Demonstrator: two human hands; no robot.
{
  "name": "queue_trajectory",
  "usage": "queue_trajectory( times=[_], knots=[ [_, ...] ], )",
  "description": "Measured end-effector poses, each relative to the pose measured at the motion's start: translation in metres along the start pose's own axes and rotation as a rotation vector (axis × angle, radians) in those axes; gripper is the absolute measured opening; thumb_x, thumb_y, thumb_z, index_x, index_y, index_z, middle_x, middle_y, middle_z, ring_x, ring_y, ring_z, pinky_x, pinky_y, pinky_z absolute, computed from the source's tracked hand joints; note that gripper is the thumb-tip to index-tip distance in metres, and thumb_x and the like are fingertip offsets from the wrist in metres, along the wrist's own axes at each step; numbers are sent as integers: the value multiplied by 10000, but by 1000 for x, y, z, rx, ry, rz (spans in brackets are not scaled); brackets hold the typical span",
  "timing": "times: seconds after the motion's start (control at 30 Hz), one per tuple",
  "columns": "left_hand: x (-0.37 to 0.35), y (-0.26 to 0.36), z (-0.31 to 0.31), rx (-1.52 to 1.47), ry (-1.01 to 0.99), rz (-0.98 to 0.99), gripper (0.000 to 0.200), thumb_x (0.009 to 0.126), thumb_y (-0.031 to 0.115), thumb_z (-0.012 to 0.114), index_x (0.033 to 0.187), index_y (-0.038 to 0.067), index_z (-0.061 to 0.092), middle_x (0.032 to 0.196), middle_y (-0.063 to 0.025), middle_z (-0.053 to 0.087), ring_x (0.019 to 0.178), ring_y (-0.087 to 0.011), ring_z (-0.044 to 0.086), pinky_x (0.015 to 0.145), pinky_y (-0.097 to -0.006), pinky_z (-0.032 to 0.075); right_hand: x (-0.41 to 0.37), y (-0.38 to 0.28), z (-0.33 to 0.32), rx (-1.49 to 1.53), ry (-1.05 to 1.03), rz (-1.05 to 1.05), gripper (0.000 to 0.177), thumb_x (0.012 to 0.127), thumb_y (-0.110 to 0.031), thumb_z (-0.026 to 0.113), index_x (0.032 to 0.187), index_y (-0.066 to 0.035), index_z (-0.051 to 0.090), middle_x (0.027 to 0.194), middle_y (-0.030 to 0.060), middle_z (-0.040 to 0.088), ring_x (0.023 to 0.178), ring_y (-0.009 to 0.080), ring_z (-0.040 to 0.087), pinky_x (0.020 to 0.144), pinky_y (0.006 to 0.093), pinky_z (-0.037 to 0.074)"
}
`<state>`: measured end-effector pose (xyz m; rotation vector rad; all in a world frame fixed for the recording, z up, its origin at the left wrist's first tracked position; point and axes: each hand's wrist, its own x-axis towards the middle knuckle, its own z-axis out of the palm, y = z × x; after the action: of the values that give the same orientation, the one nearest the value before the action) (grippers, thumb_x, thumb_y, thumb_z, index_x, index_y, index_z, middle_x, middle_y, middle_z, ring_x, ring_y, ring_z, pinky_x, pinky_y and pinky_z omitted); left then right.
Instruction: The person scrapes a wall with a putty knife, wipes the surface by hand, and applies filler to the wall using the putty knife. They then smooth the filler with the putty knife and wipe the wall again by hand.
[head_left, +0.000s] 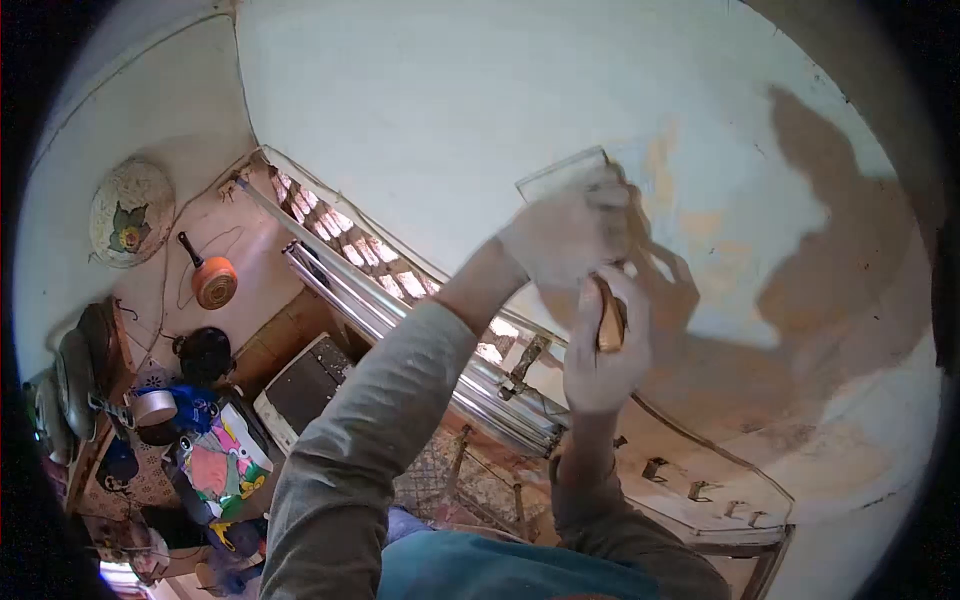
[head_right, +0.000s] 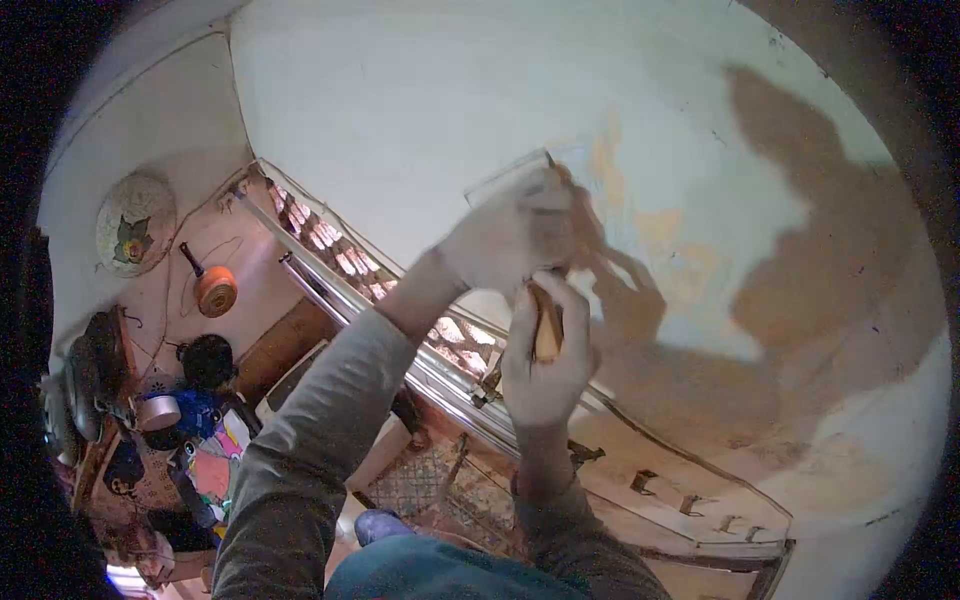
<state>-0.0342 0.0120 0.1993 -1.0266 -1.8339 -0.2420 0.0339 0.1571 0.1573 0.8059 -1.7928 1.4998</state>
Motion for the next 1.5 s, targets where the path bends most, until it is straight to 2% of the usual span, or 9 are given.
queue_trajectory(
  times=[0.47, 0.5, 0.67, 0.73, 0.93, 1.0, 1.2, 1.4, 1.5],
  knots=[
    [10, -16, -19, 111, -57, 10, 334, 626, 411, 617, 681, 84, 653, 756, -39, 644, 945, -240, 561, 914, -372, 432, 21, -7, 12, -61, 6, -141, 175, 926, 3, 630, 1098, 23, 609, 903, 136, 711, 818, 148, 697, 711, 257, 543],
    [10, -15, -19, 116, -67, -4, 335, 631, 416, 612, 678, 87, 652, 754, -39, 644, 939, -241, 566, 928, -374, 424, 18, -19, 10, 109, -27, 115, 130, 942, -10, 630, 1065, 33, 628, 970, 86, 662, 878, 123, 639, 781, 255, 515],
    [15, -1, -7, 18, 18, 15, 332, 640, 423, 606, 667, 95, 649, 735, -35, 643, 948, -242, 580, 978, -383, 395, 8, -20, -5, 94, -4, 46, 126, 948, -1, 617, 1068, 33, 633, 984, 87, 663, 898, 125, 641, 797, 260, 522],
    [18, 0, -12, 34, -150, 17, 318, 641, 409, 608, 685, 98, 661, 774, -30, 658, 990, -242, 582, 1002, -391, 384, 10, -13, -4, 40, 30, 8, 164, 924, 16, 624, 1088, 22, 618, 956, 146, 709, 875, 159, 695, 758, 279, 548],
    [27, -10, -23, 139, -47, 52, 309, 626, 370, 651, 722, 76, 638, 766, -27, 620, 976, -273, 605, 984, -439, 416, 24, -13, 4, 171, 36, 45, 170, 911, 31, 632, 1080, 28, 618, 922, 135, 698, 892, 169, 699, 781, 280, 539],
    [26, 3, -19, -80, -15, 29, 302, 624, 363, 658, 715, 76, 633, 741, -24, 598, 950, -270, 594, 967, -439, 427, 17, -23, -10, 77, 10, -27, 171, 904, 29, 644, 1074, 28, 623, 919, 133, 701, 887, 171, 700, 781, 279, 539],
    [26, -16, -11, 91, 14, 74, 236, 654, 304, 671, 666, 75, 616, 734, -29, 594, 924, -248, 590, 948, -427, 437, 27, -11, 6, -60, 39, -95, 158, 902, 10, 662, 1053, 13, 618, 899, 153, 703, 850, 172, 706, 740, 297, 540],
    [27, -3, -8, -62, 155, 82, 216, 723, 269, 702, 795, 70, 660, 748, -35, 587, 868, -260, 576, 932, -441, 439, 23, -21, -9, -2, 2, -104, 179, 906, 10, 656, 1082, 11, 618, 921, 165, 700, 859, 184, 707, 738, 287, 535],
    [22, -2, -4, -40, 75, 93, 212, 701, 261, 732, 761, 73, 652, 761, -38, 598, 884, -250, 578, 933, -434, 443, 15, -20, -11, 2, -4, -10, 174, 909, 17, 648, 1079, 12, 614, 944, 173, 699, 889, 191, 713, 745, 290, 541]
  ],
)
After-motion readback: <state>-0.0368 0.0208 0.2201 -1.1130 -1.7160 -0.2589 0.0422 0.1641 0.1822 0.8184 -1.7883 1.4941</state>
